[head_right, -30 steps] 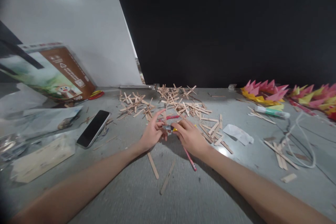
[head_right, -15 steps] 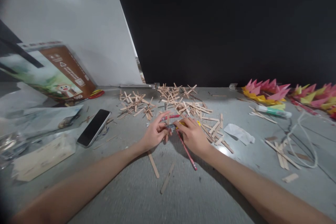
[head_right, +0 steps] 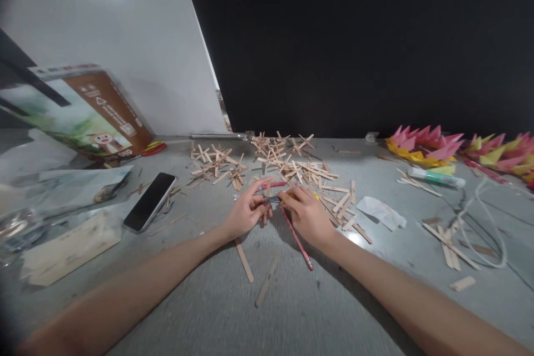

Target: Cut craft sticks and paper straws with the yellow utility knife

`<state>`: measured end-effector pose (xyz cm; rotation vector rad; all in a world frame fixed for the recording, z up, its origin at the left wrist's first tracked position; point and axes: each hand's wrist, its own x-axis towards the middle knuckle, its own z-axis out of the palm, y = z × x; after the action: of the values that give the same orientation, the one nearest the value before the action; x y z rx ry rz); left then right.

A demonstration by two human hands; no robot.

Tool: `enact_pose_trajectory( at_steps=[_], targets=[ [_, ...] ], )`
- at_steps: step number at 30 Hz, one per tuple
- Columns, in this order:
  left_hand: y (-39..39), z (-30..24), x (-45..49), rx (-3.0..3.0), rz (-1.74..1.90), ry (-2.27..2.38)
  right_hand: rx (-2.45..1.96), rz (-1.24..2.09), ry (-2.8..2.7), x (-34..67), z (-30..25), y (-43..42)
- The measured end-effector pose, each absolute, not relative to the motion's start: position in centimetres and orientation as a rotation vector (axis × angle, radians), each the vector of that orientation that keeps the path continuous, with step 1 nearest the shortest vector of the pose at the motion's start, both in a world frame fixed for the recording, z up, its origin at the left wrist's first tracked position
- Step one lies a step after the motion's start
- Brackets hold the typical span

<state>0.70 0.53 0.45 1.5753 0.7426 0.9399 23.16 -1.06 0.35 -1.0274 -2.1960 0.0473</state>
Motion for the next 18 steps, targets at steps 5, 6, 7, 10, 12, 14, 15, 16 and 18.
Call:
enact_pose_trajectory(
  at_steps=[5, 6, 7, 10, 12, 14, 15, 16, 18],
  targets=[
    [0.65, 0.23, 0.73, 1.581, 0.928, 0.736, -1.008, 0.044, -2.190, 23.06, 0.52, -1.11],
    [0.68, 0.20, 0.75, 1.572, 0.922, 0.735, -1.001, 0.041, -2.193, 23.04, 0.54, -1.13],
    [0.70, 0.18, 0.78, 1.562, 0.920, 0.734, -0.994, 0.038, -2.198, 23.03, 0.53, -1.14],
    [0.70, 0.16, 0.83, 1.546, 0.908, 0.726, -0.983, 0.028, -2.215, 23.04, 0.36, -1.11],
    [0.66, 0.22, 0.82, 1.552, 0.900, 0.717, -0.977, 0.031, -2.217, 23.08, 0.17, -1.04],
    [0.61, 0.33, 0.79, 1.559, 0.902, 0.715, -0.970, 0.042, -2.213, 23.14, 0.01, -0.96],
    [0.59, 0.39, 0.77, 1.562, 0.906, 0.718, -0.968, 0.049, -2.213, 23.16, -0.04, -0.93],
    [0.56, 0.45, 0.74, 1.567, 0.909, 0.720, -0.966, 0.056, -2.212, 23.19, -0.07, -0.90],
    [0.51, 0.55, 0.69, 1.575, 0.912, 0.728, -0.968, 0.067, -2.214, 23.23, -0.07, -0.88]
  ],
)
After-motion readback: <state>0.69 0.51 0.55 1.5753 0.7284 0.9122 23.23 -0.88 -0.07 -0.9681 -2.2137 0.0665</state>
